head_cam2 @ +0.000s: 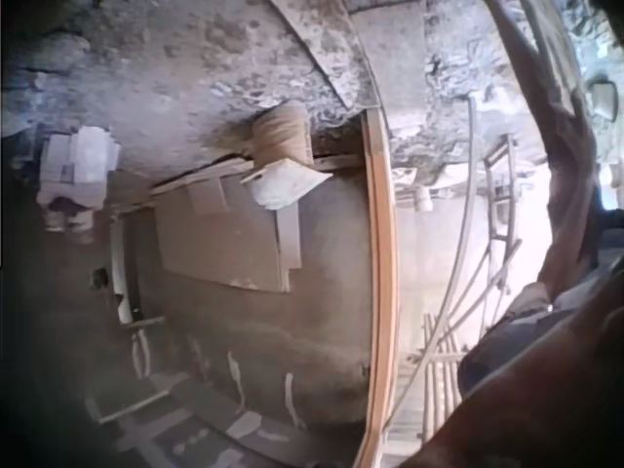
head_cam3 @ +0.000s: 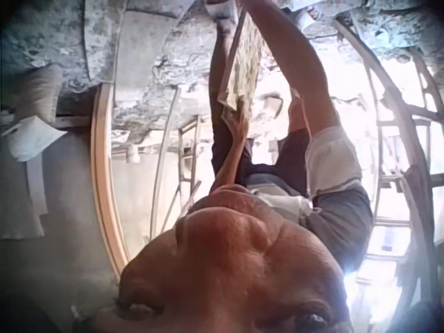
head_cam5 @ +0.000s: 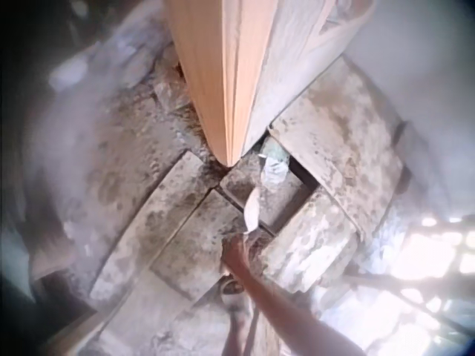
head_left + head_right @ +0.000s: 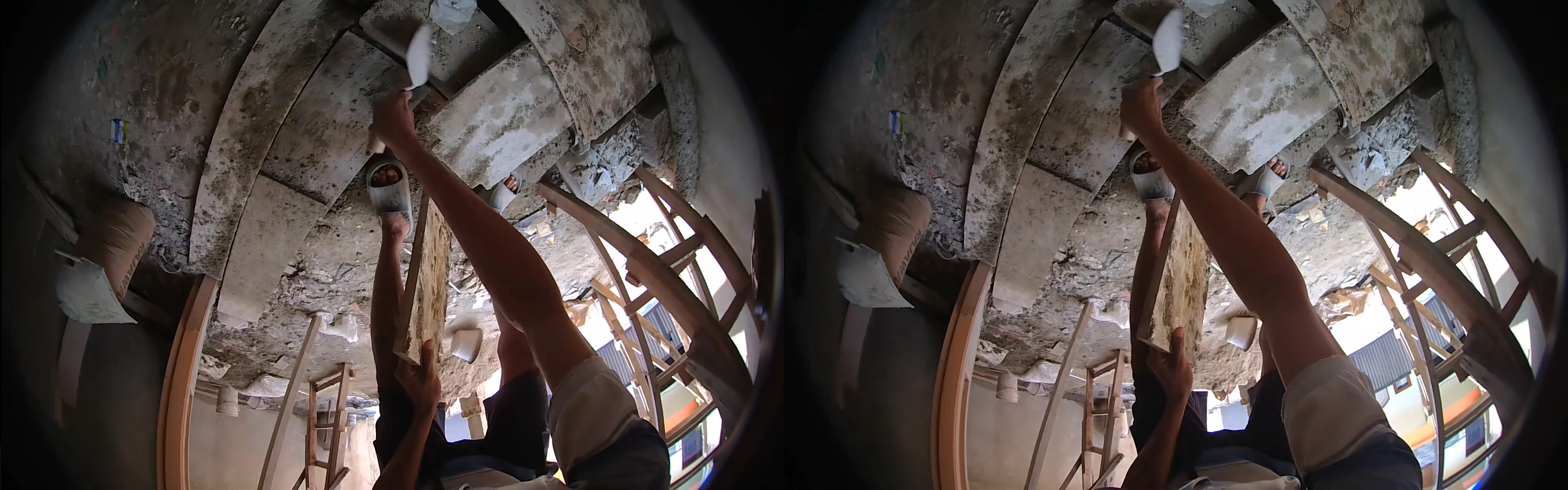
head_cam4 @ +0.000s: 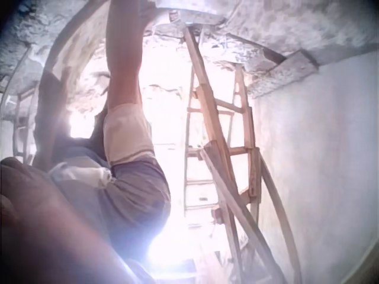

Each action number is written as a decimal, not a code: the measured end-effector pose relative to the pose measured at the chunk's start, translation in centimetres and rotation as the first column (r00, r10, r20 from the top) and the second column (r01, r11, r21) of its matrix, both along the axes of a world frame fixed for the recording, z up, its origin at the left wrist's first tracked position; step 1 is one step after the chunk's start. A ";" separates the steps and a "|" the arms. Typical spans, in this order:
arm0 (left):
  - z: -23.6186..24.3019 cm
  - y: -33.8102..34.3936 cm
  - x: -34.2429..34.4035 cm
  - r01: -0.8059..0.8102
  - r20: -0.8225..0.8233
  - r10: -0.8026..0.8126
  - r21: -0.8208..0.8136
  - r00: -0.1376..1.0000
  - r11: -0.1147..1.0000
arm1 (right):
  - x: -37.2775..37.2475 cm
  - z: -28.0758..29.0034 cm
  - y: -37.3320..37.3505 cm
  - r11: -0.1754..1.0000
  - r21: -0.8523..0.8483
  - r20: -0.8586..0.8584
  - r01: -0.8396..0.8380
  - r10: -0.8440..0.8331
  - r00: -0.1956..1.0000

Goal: The person uses a trowel to apply and smooth cement onto a wall next to a wooden ladder in an unfinished room.

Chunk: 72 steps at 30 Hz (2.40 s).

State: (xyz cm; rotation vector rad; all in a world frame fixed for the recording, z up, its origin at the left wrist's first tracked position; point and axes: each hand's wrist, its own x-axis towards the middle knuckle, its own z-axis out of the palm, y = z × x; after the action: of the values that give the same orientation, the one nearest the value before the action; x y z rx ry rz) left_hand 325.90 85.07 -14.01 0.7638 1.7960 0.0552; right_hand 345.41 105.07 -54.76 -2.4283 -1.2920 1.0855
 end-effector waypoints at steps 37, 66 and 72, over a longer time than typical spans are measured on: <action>8.1 15.9 -3.5 -0.294 -0.153 0.336 0.243 0.930 0.924 | 0.5 35.3 -29.0 0.716 -0.285 -0.143 0.637 -0.689 0.710; -28.4 30.1 22.1 -0.025 0.471 0.080 -0.121 0.878 0.992 | -3.3 42.6 -44.8 0.845 -0.061 -0.019 0.531 -0.533 0.846; -21.0 23.6 16.6 0.458 0.358 -0.418 -0.031 0.835 0.889 | -3.4 42.9 -44.2 0.769 0.051 -0.024 0.637 -0.637 0.771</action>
State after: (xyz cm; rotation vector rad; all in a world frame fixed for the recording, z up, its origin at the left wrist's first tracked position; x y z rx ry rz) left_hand 342.46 108.71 -34.96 1.0007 1.2486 -0.2096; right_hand 341.99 60.92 -11.91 -2.5052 -0.3908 0.8304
